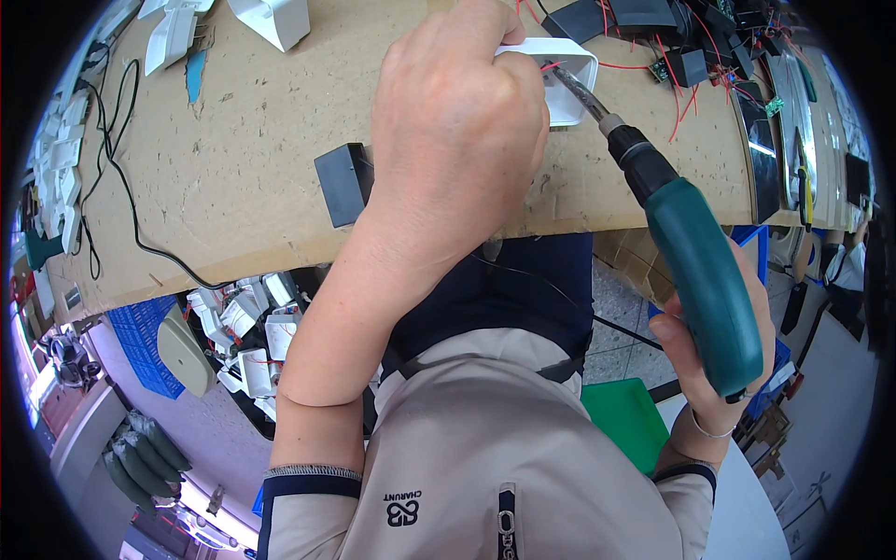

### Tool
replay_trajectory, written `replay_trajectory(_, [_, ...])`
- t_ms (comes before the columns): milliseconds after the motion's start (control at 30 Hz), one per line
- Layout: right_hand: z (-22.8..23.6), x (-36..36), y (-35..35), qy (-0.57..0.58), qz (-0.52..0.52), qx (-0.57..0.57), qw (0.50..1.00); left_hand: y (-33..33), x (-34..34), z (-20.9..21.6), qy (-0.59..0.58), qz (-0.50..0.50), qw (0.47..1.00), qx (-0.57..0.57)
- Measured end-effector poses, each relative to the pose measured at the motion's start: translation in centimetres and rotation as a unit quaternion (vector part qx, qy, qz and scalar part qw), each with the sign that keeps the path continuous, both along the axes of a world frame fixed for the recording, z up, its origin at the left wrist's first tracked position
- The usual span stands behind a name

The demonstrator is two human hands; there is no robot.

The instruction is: Soldering wires into small white plastic enclosures for electronic component assembly.

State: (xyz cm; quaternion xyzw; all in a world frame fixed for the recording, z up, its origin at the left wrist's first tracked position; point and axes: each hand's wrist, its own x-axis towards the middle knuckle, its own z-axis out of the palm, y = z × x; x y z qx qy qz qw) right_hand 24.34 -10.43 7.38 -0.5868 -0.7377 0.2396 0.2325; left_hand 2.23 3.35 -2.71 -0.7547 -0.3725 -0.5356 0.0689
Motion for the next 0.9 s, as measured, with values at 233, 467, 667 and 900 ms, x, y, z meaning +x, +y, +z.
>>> replay_trajectory(233, [0.0, 0.1, 0.2, 0.006, 0.001, -0.005, 1.000, -3.3, -0.2, 3.9, 0.103, 0.065, 0.975, -0.185])
replay_trajectory(467, [0.1, -0.7, -0.4, 0.049, -0.035, -0.023, 0.998, 1.2, 0.3, -1.7, -0.082, -0.047, 0.973, 0.209])
replay_trajectory(667, [-0.1, -0.2, -0.9, 0.063, -0.045, -0.046, 0.996, 0.2, 0.4, -0.3, -0.093, -0.064, 0.970, 0.214])
replay_trajectory(900, [-0.7, 0.0, -1.4, 0.070, -0.047, -0.036, 0.996, 1.1, 0.3, -1.7, -0.078, -0.059, 0.976, 0.192])
